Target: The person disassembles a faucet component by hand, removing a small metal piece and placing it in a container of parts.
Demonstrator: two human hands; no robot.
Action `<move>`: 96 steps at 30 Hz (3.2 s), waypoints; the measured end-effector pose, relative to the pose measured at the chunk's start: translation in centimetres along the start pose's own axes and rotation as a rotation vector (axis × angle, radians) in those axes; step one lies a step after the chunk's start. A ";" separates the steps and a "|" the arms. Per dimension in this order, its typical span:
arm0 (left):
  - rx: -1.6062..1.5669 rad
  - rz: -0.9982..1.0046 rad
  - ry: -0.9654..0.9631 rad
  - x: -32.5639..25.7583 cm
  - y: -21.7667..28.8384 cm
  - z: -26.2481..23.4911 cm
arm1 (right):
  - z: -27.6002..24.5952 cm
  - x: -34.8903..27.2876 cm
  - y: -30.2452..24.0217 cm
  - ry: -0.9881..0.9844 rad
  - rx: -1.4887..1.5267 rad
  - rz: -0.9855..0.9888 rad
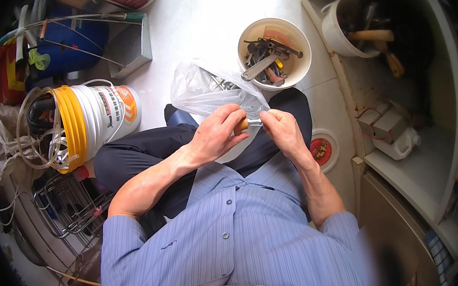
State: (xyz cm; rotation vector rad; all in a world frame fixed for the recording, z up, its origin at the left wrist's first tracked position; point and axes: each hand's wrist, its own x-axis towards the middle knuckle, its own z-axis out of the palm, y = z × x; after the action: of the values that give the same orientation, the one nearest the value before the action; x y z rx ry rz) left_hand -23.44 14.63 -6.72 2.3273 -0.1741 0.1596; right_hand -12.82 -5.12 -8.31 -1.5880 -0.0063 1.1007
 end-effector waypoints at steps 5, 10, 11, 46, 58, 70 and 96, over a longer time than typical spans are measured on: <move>-0.045 -0.014 0.046 0.3 0.1 0.0 | -0.4 0.3 1.1 -0.087 0.196 0.002; -0.175 -0.224 -0.018 0.9 0.6 -0.3 | 0.2 -0.1 1.4 -0.079 0.171 -0.138; -0.293 -0.355 -0.034 1.1 0.8 -0.4 | 0.2 -0.3 1.0 -0.080 0.171 -0.137; -0.843 -0.453 -0.104 2.3 0.4 -2.0 | -0.2 -0.2 -2.3 -0.055 -0.217 -0.430; -1.218 -0.753 -0.264 2.3 -1.1 -2.6 | 0.6 -0.5 -2.3 -0.047 -0.208 -0.498; -1.025 -0.592 -0.015 2.5 0.8 -0.6 | 0.9 -0.3 -2.3 -0.016 -0.269 -0.602; -1.491 -0.865 -0.323 1.5 -0.4 -0.1 | -0.5 -0.9 -0.8 -0.108 -0.286 -0.467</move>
State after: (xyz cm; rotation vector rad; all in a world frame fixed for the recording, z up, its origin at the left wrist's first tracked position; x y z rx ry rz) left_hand -21.92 14.91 -6.68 0.7667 0.4346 -0.5917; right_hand -12.59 -5.74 -7.15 -1.6617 -0.6010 0.8379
